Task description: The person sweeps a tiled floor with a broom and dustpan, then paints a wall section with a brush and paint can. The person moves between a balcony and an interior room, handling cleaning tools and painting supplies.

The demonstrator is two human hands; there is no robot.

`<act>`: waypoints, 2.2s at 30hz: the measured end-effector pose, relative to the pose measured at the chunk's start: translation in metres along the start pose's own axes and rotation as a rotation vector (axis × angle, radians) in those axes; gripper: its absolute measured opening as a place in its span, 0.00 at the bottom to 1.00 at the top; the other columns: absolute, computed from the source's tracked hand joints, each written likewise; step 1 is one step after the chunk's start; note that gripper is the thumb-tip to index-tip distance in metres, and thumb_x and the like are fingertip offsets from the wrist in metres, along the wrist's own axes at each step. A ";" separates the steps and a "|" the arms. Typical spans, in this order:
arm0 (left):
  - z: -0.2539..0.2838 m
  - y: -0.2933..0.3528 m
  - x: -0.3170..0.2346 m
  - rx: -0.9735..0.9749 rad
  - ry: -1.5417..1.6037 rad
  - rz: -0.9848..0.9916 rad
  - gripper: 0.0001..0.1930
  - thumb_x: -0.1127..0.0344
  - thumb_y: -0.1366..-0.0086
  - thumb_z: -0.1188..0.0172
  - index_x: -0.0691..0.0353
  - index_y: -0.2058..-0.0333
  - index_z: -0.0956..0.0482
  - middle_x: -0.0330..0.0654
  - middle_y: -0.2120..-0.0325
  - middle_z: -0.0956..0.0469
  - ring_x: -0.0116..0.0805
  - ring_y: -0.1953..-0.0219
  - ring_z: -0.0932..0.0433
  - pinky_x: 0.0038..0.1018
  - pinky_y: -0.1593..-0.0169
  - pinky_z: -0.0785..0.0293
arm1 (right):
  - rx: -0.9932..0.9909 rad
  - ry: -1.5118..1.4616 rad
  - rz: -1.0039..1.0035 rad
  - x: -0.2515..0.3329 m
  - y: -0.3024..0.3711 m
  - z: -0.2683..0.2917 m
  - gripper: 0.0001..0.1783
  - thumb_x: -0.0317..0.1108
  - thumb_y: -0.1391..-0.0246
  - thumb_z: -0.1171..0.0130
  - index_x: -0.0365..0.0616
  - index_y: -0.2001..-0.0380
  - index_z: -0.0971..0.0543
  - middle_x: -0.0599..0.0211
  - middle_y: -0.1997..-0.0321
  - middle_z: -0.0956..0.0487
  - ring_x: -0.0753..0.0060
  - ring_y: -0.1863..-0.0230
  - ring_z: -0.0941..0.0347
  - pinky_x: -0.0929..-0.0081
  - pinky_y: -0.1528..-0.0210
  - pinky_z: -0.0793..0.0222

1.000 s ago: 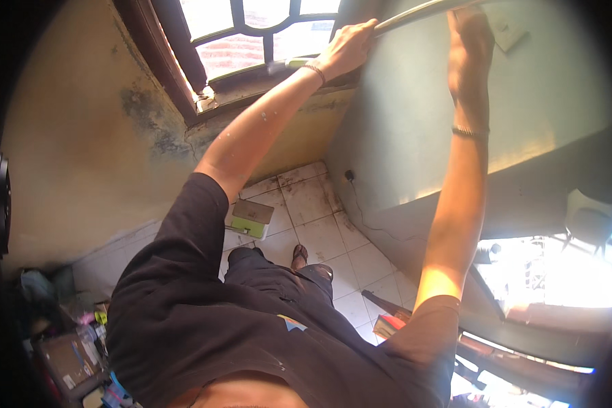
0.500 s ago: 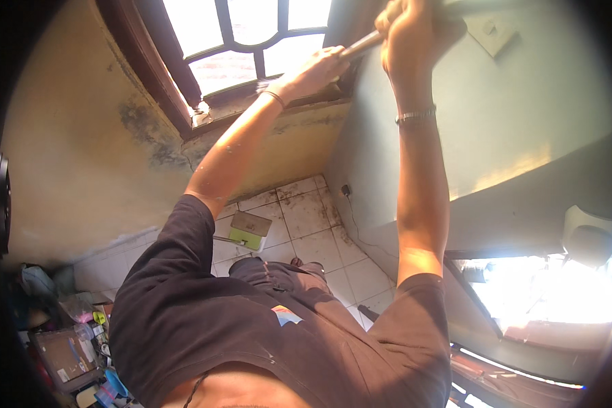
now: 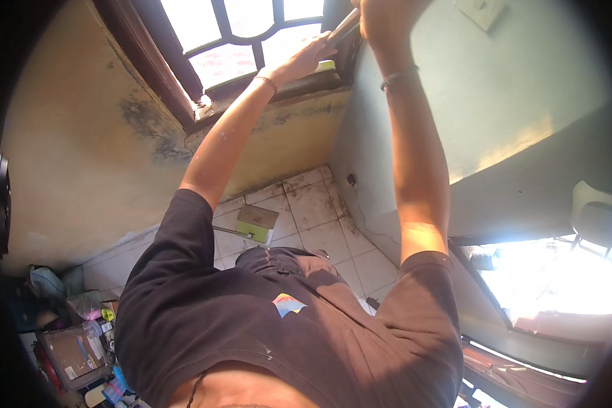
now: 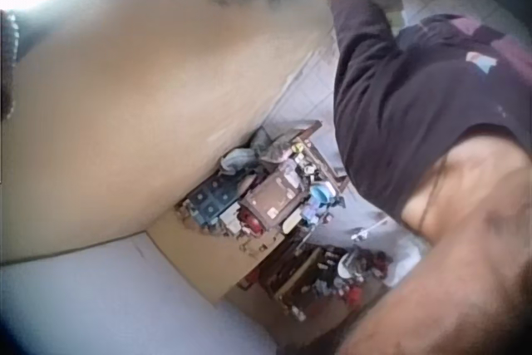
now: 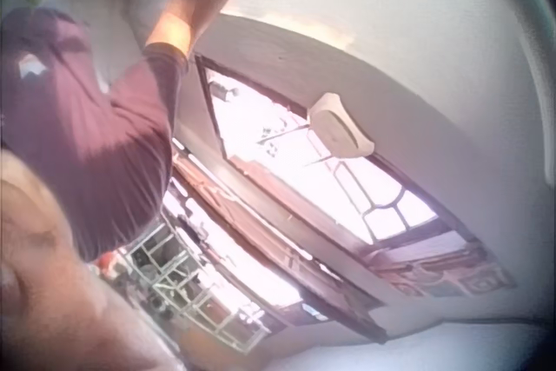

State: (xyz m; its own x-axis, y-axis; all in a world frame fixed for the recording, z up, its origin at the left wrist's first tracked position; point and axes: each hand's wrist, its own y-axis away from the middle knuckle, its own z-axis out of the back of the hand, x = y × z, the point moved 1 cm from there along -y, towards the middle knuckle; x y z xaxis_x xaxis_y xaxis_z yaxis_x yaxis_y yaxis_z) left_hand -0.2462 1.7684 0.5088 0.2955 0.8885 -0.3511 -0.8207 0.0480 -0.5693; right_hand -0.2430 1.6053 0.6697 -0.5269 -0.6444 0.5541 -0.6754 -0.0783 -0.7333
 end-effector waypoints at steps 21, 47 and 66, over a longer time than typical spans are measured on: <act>-0.013 0.017 -0.040 0.060 0.105 -0.101 0.15 0.83 0.41 0.47 0.66 0.55 0.25 0.48 0.64 0.18 0.53 0.57 0.19 0.40 0.54 0.23 | -0.066 0.060 0.021 0.033 0.040 0.039 0.25 0.42 0.29 0.48 0.52 0.83 0.38 0.82 0.90 0.43 0.87 0.92 0.48 0.79 0.91 0.52; -0.013 -0.019 -0.047 0.129 0.071 -0.080 0.02 0.80 0.35 0.45 0.70 0.64 0.26 0.54 0.69 0.21 0.54 0.64 0.20 0.43 0.61 0.25 | -0.084 -0.058 0.039 0.018 0.004 0.076 0.30 0.48 0.31 0.48 0.57 0.88 0.41 0.83 0.92 0.45 0.85 0.94 0.50 0.78 0.92 0.52; -0.018 0.029 -0.033 0.227 -0.044 -0.153 0.18 0.81 0.41 0.44 0.64 0.51 0.25 0.51 0.68 0.19 0.50 0.64 0.19 0.36 0.61 0.24 | -0.046 -0.079 -0.096 0.004 0.054 0.067 0.28 0.44 0.29 0.51 0.55 0.86 0.39 0.81 0.91 0.42 0.85 0.93 0.46 0.80 0.91 0.51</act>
State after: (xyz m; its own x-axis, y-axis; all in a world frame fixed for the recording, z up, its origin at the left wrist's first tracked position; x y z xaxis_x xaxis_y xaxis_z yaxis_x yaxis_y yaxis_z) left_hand -0.2711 1.7324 0.4903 0.4068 0.8819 -0.2383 -0.8584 0.2798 -0.4300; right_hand -0.2466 1.5474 0.6057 -0.4178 -0.6934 0.5871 -0.7450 -0.1085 -0.6582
